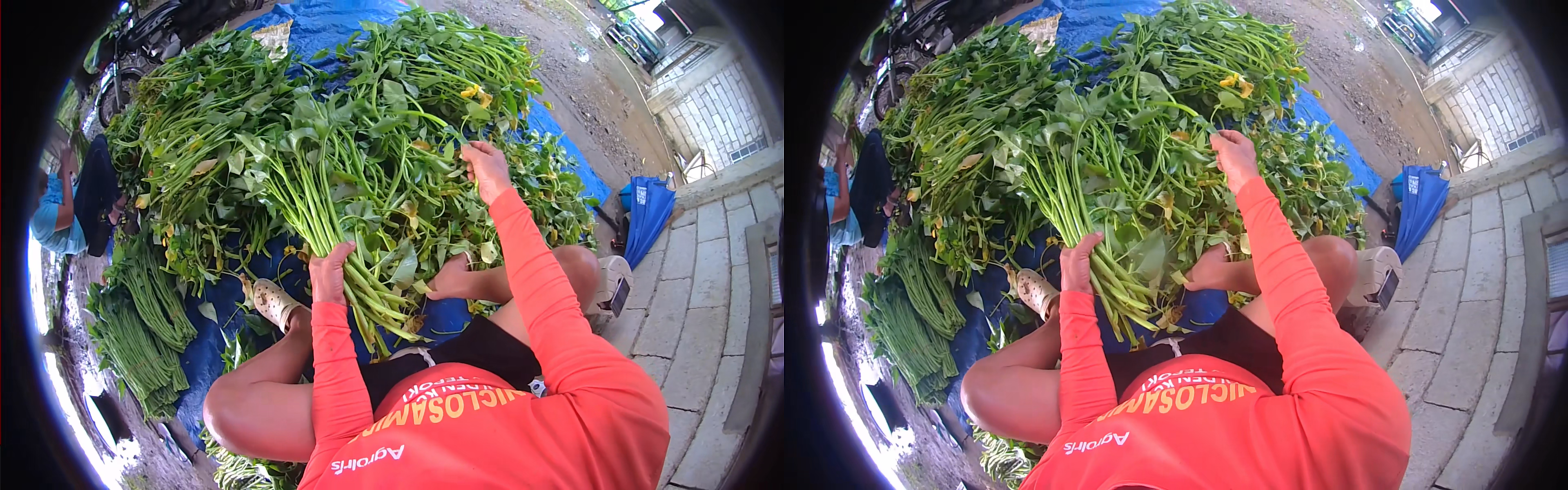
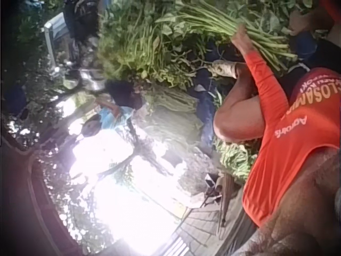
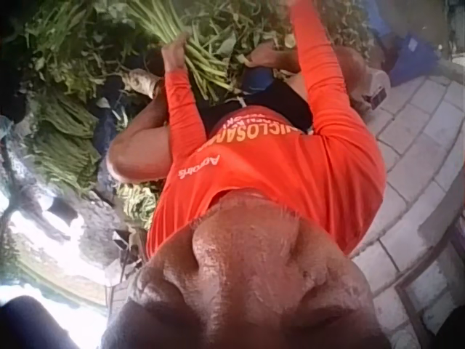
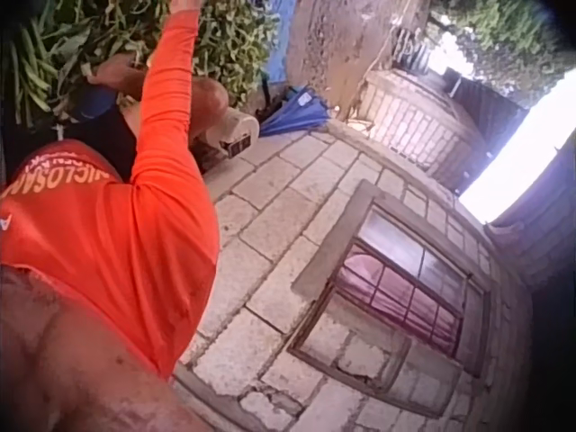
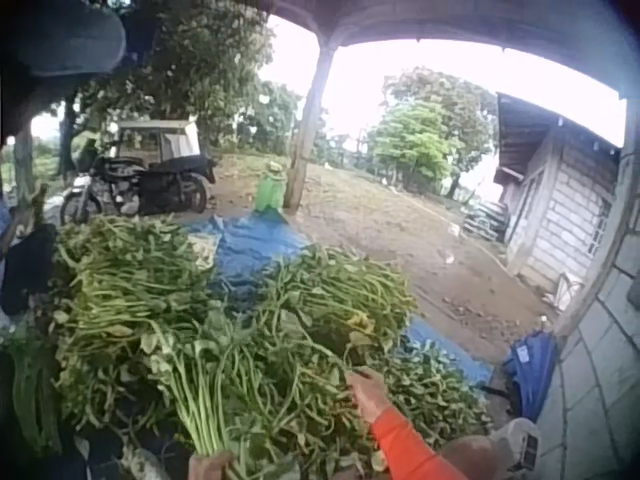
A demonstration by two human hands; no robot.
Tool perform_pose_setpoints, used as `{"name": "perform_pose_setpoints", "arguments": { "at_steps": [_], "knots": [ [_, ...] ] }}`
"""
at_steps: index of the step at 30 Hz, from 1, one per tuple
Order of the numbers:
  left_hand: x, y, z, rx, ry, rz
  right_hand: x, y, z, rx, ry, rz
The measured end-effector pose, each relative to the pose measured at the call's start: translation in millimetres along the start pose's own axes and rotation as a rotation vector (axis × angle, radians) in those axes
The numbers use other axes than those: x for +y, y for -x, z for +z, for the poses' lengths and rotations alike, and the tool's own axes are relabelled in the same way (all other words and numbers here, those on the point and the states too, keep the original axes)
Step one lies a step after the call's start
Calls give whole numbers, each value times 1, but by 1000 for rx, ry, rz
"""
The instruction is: The person gathers stems of water spinach one at a time from a large pile, aligns them into a bunch, and ties the bundle with a thin strip by hand while sitting on a tarp. They use a knife to trim the root ends of the bunch before setting it aside.
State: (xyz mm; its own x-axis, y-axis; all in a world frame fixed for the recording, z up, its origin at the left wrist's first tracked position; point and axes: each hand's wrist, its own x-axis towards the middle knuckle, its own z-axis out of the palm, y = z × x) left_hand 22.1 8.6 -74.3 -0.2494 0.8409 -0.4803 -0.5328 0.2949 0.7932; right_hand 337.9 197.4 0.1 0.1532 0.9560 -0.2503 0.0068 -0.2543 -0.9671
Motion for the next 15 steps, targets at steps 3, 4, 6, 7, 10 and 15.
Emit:
{"name": "perform_pose_setpoints", "arguments": {
  "at_steps": [3,4,6,7,10,15],
  "knots": [
    [-12,-1,5,-27,29,9,-17,11,-1,142,23,-154],
    [-13,1,6,-36,28,4,-21,15,-2,141,26,-159],
    [-15,3,8,-37,44,-14,-29,25,1,102,-155,-36],
    [-15,4,7,-34,52,-6,-32,29,6,49,-223,-63],
    [-22,3,5,-22,48,-36,-45,43,20,-150,-329,-114],
    [-33,4,2,10,56,-59,-47,75,65,-87,-238,-307]
  ]
}}
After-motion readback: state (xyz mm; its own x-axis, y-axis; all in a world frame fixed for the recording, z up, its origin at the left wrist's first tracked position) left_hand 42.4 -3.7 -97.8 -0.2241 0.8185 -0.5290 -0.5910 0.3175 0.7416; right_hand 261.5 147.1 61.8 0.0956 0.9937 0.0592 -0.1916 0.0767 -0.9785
